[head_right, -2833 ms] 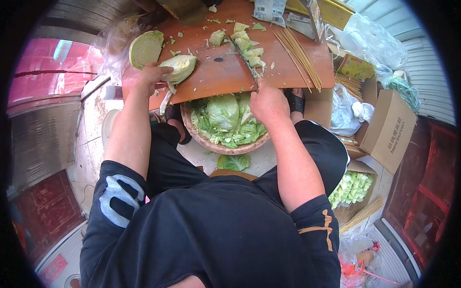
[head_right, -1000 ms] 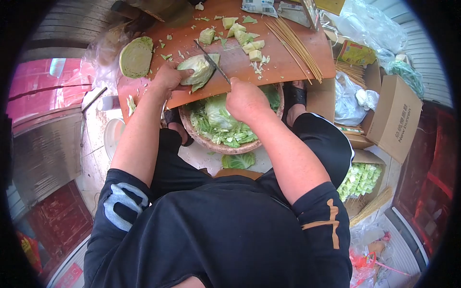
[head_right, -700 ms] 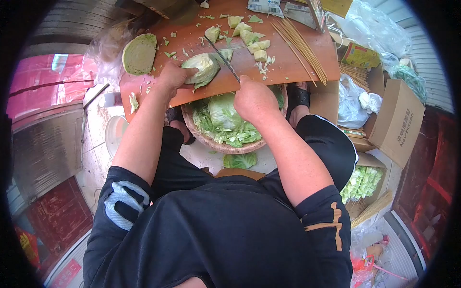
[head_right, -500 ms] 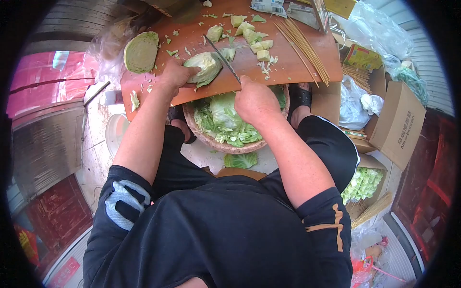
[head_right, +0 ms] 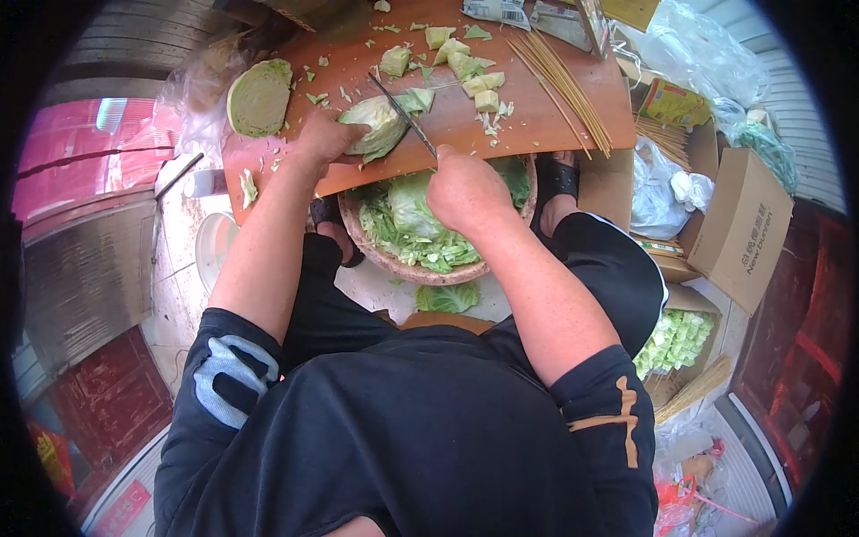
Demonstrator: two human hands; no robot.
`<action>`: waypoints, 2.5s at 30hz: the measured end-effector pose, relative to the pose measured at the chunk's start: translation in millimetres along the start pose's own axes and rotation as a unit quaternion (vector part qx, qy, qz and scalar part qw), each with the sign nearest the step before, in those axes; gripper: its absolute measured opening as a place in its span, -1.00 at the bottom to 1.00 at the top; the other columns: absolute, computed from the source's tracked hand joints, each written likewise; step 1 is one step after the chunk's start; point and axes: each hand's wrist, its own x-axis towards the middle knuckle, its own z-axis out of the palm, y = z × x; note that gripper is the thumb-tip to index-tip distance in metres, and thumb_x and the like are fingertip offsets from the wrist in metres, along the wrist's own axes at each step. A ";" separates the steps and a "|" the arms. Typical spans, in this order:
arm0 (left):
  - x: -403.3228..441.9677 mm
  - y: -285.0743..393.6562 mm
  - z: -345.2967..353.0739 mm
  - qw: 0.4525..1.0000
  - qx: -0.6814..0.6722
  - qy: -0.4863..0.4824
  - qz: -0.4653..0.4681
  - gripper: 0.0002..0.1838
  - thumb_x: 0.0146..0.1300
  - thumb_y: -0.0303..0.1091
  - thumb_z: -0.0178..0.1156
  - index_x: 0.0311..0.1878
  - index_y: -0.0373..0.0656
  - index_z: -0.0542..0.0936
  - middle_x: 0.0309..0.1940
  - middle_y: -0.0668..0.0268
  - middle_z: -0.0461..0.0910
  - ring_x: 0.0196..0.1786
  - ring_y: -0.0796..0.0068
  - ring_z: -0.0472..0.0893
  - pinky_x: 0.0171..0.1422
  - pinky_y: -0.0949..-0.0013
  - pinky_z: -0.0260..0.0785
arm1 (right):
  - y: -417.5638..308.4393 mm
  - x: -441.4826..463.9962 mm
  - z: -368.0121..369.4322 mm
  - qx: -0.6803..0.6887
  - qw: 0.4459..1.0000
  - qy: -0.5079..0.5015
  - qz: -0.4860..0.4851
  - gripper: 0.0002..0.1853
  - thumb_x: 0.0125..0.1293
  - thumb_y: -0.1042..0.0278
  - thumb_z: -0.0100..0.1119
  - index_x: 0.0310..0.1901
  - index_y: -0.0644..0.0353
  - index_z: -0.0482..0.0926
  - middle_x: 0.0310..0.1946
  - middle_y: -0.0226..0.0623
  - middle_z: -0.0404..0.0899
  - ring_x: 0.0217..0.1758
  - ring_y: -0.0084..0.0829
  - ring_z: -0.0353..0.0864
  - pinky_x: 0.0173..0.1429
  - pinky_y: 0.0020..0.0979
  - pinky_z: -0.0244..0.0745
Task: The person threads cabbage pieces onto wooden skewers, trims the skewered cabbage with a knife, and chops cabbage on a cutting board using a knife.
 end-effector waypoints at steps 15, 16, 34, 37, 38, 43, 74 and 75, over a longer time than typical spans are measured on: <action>1.4 -0.1 -1.0 1.000 -0.013 0.000 -0.003 -0.70 0.13 -0.48 0.29 -0.09 -0.42 0.56 -0.22 0.08 0.64 -0.26 0.28 0.68 -0.34 0.33 0.64 | 18.0 -2.8 -10.3 0.018 0.998 0.050 0.028 -0.65 0.20 0.37 -0.06 -0.01 0.37 0.46 -0.23 0.19 0.60 -0.06 0.06 0.59 0.08 -0.05 0.43; -0.9 2.0 -1.2 1.000 -0.010 0.001 -0.005 -0.70 0.13 -0.47 0.29 -0.09 -0.42 0.56 -0.22 0.08 0.63 -0.26 0.28 0.68 -0.34 0.32 0.64 | 18.4 -2.3 -11.5 0.015 0.998 0.052 0.031 -0.66 0.20 0.37 -0.06 -0.02 0.36 0.47 -0.24 0.19 0.60 -0.06 0.06 0.59 0.08 -0.05 0.43; 1.3 1.1 -2.1 1.000 0.000 -0.006 0.005 -0.61 0.12 -0.45 0.30 0.00 -0.41 0.51 -0.20 0.08 0.62 -0.27 0.28 0.68 -0.35 0.33 0.64 | 20.0 -5.8 -16.1 -0.029 0.999 0.035 0.020 -0.71 0.23 0.39 -0.09 -0.08 0.33 0.48 -0.25 0.15 0.61 -0.07 0.04 0.61 0.07 -0.06 0.46; 2.9 0.3 -2.9 1.000 0.004 -0.009 0.002 -0.63 0.13 -0.45 0.30 -0.02 -0.41 0.52 -0.20 0.10 0.62 -0.25 0.29 0.67 -0.34 0.33 0.64 | 22.5 -3.0 -17.1 -0.011 0.997 0.067 0.042 -0.70 0.23 0.38 -0.08 -0.07 0.34 0.48 -0.24 0.17 0.61 -0.07 0.04 0.61 0.07 -0.06 0.46; 3.8 -0.3 -3.0 1.000 0.007 -0.014 0.002 -0.64 0.13 -0.44 0.30 -0.02 -0.41 0.52 -0.20 0.10 0.62 -0.25 0.29 0.67 -0.34 0.33 0.64 | 22.2 -3.1 -17.1 -0.011 0.997 0.067 0.042 -0.70 0.23 0.38 -0.08 -0.07 0.34 0.48 -0.24 0.17 0.61 -0.07 0.04 0.61 0.07 -0.06 0.46; -2.3 4.1 -2.7 1.000 0.003 -0.007 0.006 -0.64 0.12 -0.44 0.30 -0.02 -0.39 0.54 -0.19 0.11 0.63 -0.25 0.30 0.67 -0.35 0.33 0.63 | 18.9 -4.2 -13.5 -0.035 0.998 0.046 0.033 -0.68 0.24 0.37 -0.07 -0.03 0.35 0.47 -0.24 0.15 0.61 -0.09 0.04 0.61 0.05 -0.06 0.47; 0.8 6.6 1.8 0.999 0.047 0.009 0.002 -0.61 0.10 -0.32 0.31 -0.18 -0.54 0.55 -0.26 0.02 0.65 -0.36 0.23 0.70 -0.37 0.30 0.60 | -21.8 -27.5 -9.3 0.004 0.999 -0.043 -0.023 -0.70 0.20 0.45 -0.03 -0.05 0.42 0.41 -0.26 0.17 0.59 -0.11 0.06 0.60 0.03 -0.04 0.45; 0.2 7.9 1.7 0.999 0.046 0.009 0.001 -0.61 0.10 -0.32 0.31 -0.18 -0.54 0.55 -0.26 0.02 0.65 -0.36 0.23 0.70 -0.37 0.30 0.60 | -22.2 -24.9 -10.6 0.001 0.998 -0.051 -0.025 -0.70 0.17 0.48 -0.03 -0.07 0.43 0.42 -0.26 0.19 0.59 -0.10 0.05 0.60 0.03 -0.05 0.45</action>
